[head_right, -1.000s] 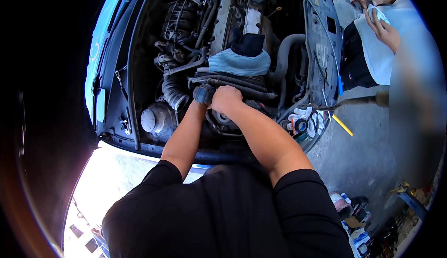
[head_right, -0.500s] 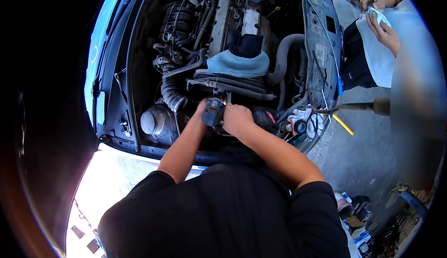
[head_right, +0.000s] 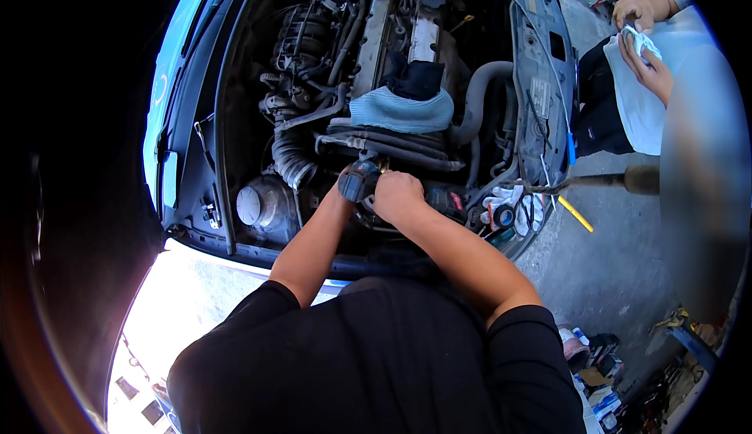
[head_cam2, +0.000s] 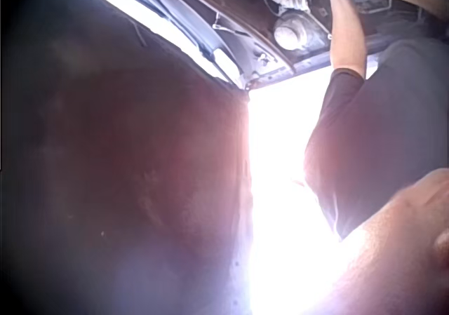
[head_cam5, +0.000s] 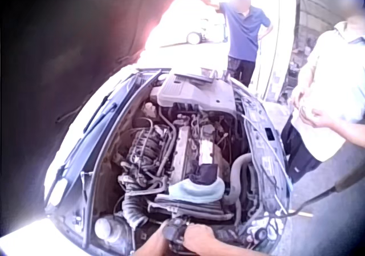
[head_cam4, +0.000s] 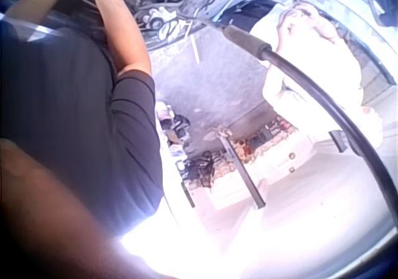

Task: The person works on a car engine, first reaching into the compartment to handle components near the timing belt area and then using a power tool to fasten a component.

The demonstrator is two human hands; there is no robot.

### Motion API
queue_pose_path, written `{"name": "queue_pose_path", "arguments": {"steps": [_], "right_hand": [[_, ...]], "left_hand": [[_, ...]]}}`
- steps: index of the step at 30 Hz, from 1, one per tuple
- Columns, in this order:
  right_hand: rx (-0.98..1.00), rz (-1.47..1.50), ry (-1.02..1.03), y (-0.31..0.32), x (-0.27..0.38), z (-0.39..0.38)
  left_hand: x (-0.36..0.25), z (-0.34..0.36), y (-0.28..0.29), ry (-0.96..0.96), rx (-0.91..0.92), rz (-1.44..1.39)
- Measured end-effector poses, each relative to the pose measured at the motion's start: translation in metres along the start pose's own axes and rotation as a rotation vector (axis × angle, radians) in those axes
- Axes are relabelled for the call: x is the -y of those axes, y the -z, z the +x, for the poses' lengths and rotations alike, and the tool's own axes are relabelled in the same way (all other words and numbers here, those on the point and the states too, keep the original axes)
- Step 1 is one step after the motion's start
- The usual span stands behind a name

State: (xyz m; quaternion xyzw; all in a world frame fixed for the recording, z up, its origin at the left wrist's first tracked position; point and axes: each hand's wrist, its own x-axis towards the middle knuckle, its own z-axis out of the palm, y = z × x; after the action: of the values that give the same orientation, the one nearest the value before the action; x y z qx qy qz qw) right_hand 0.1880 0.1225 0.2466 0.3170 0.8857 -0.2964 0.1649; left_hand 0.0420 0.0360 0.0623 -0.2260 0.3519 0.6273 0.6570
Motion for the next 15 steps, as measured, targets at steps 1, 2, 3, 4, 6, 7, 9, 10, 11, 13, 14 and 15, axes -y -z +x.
{"name": "queue_pose_path", "arguments": {"steps": [1, 2, 3, 4, 6, 7, 9, 10, 11, 13, 14, 15], "right_hand": [[0.002, -0.001, -0.007, -0.002, 0.000, -0.001], [-0.006, -0.019, 0.004, -0.004, 0.000, -0.002], [-0.008, -0.034, 0.011, -0.009, -0.001, -0.004], [-0.011, -0.048, 0.018, -0.012, -0.002, -0.006], [0.000, -0.067, 0.024, -0.016, -0.003, -0.007], [0.005, -0.079, 0.028, -0.017, -0.004, -0.008], [0.019, -0.083, 0.024, -0.016, -0.004, -0.008], [0.025, -0.084, 0.020, -0.015, -0.005, -0.008], [0.019, -0.086, 0.026, -0.016, -0.007, -0.009], [0.005, -0.089, 0.045, -0.017, -0.009, -0.010], [0.002, -0.087, 0.031, -0.015, -0.009, -0.010], [0.000, -0.088, 0.023, -0.012, -0.008, -0.011]], "left_hand": [[0.002, 0.000, 0.006, -0.014, 0.002, 0.061], [0.004, 0.001, 0.012, -0.031, 0.010, 0.111], [0.008, 0.000, 0.017, -0.040, 0.013, 0.143], [0.012, 0.001, 0.022, -0.039, 0.028, 0.138], [0.018, 0.003, 0.030, -0.035, 0.067, 0.094], [0.020, 0.004, 0.033, -0.032, 0.094, 0.051], [0.022, 0.002, 0.033, -0.003, 0.203, -0.036], [0.021, -0.002, 0.031, 0.025, 0.285, -0.080], [0.021, -0.006, 0.028, 0.054, 0.366, -0.125], [0.022, -0.009, 0.018, 0.028, 0.295, -0.097], [0.022, -0.009, 0.013, 0.017, 0.259, -0.082], [0.022, -0.006, 0.016, -0.017, 0.198, 0.072]]}}
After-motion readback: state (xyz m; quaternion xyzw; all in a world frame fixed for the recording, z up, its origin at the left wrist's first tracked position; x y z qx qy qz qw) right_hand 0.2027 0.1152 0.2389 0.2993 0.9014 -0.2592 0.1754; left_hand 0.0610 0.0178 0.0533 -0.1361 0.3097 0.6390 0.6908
